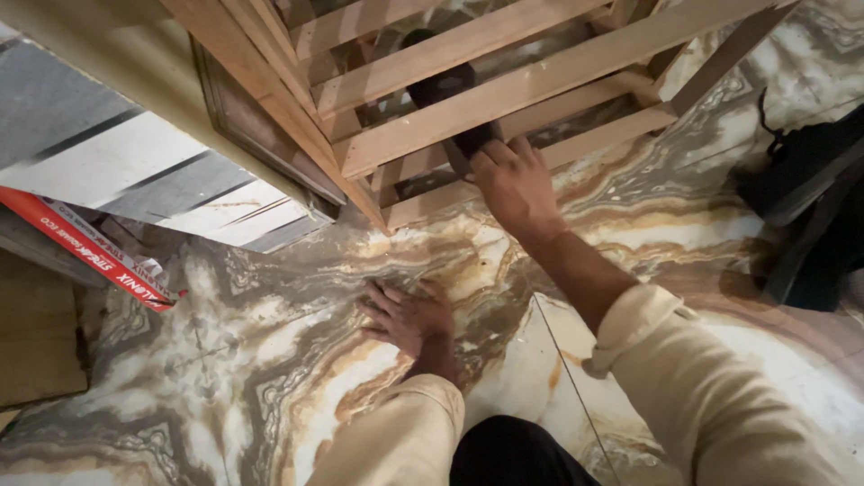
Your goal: The person removes various shoes and sandals from a wooden shoe rack and places them on the floor. They then pick up the footwear from the floor and place them back onto the rack, repeating this process for multiple pairs.
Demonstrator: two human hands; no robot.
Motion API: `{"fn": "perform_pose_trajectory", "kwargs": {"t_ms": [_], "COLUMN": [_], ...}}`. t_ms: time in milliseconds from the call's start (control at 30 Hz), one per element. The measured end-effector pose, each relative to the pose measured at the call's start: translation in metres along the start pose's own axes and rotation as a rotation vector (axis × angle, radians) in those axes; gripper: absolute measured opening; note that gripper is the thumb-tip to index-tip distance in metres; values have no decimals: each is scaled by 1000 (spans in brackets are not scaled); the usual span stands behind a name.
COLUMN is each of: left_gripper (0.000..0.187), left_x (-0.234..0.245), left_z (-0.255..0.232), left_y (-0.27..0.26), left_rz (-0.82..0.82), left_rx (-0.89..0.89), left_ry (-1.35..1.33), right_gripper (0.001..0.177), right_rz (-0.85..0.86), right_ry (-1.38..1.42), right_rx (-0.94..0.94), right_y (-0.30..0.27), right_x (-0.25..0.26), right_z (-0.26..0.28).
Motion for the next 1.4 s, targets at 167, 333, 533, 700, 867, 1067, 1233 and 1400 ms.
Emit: {"fn": "perform_pose_trajectory", "kwargs": {"t_ms": [167,333,533,700,867,1067,1233,1400], "left_gripper": [84,85,81,83,85,85,89,90], "left_x": [1,3,0,5,-1,-20,-20,-32], "left_z": [-5,-3,-3,-5,-2,10,10,22], "left_y": [1,0,1,1,1,4,-2,11], "left_rz": [29,-20,-17,-24,22,-63,-339,-176], "left_rx": [-25,-12,4,1,10,-43,-167,-151], "left_ry": [71,30,70,81,139,92,-2,-6], "right_gripper": [15,15,15,15,15,52,56,36], "right_rz": [60,67,34,63,90,105,106,-229], "right_ry": [-32,-51,-54,-43,-82,-54,177,-220], "right_rx": [-25,-68,-60,-93,-92,-61,-315,-454], "right_y": [3,-5,-4,1,3,-6,-90,-221], "right_x": [-19,-27,-28,-38,-38,-7,41,160], "right_z": [-6,-16,-17,-15,-14,-15,-83,-230]}}
Point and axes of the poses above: each hand's wrist, its own y-axis towards the middle knuckle, its own x-axis out of the back of the hand, z = x × y, the point moved 10 cm from there along y, towards the middle knuckle, and after that the axes turned 6 degrees about -y, right-handed, at the moved point
